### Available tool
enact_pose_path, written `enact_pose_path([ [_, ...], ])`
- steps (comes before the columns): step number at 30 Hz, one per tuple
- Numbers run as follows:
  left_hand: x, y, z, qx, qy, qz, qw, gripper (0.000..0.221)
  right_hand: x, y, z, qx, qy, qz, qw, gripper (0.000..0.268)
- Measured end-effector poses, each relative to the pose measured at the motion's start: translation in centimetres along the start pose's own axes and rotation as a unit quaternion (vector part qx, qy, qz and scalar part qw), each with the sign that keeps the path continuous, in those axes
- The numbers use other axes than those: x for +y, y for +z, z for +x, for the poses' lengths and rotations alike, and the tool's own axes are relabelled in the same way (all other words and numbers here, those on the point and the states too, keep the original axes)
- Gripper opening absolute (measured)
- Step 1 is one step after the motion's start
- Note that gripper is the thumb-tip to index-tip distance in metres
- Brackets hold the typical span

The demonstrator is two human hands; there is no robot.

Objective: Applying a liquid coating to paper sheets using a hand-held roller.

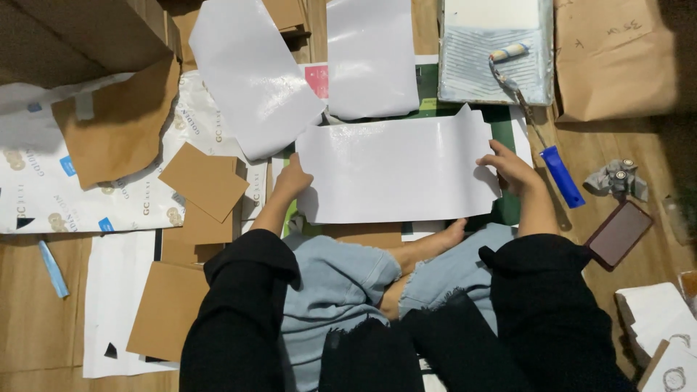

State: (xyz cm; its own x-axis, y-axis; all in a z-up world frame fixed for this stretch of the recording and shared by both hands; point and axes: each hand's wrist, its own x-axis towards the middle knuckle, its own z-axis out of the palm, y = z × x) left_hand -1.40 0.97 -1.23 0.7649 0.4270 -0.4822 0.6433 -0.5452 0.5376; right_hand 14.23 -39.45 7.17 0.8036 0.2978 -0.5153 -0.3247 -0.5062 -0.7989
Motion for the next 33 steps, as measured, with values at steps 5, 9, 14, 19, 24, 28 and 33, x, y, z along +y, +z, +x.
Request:
enact_pose_path([
  [5, 0.8, -0.5, -0.4, 0.006, 0.002, 0.005, 1.000, 0.068, -3.8, 1.1, -3.1, 0.000, 0.076, -0.067, 0.995, 0.070],
  [9, 1.3, -1.0, -1.2, 0.009, 0.004, 0.010, 1.000, 0.068, 2.1, -0.4, 2.4, 0.016, 0.054, -0.195, 0.979, 0.075],
  [14, 2.4, -1.7, -2.3, 0.037, 0.015, 0.002, 0.999, 0.069, 7.3, -3.2, 7.6, 0.056, -0.020, -0.312, 0.948, 0.077],
  [19, 2.8, -3.0, -3.0, 0.048, -0.013, -0.015, 0.999, 0.062, 2.2, -3.8, 0.6, 0.048, -0.031, -0.103, 0.993, 0.056],
  [24, 4.8, -5.3, -5.1, 0.037, -0.067, -0.115, 0.990, 0.051, 4.4, -7.9, 1.7, 0.021, -0.033, 0.026, 0.999, 0.059],
  [28, 4.6, -5.5, -5.3, 0.045, -0.050, -0.165, 0.984, 0.038, 4.2, -8.2, 0.7, 0.056, -0.018, 0.047, 0.997, 0.060],
  [33, 3.9, -5.4, -4.8, 0.041, -0.056, -0.203, 0.977, 0.040, 5.3, -8.7, 1.5, 0.041, -0.033, 0.086, 0.995, 0.060],
])
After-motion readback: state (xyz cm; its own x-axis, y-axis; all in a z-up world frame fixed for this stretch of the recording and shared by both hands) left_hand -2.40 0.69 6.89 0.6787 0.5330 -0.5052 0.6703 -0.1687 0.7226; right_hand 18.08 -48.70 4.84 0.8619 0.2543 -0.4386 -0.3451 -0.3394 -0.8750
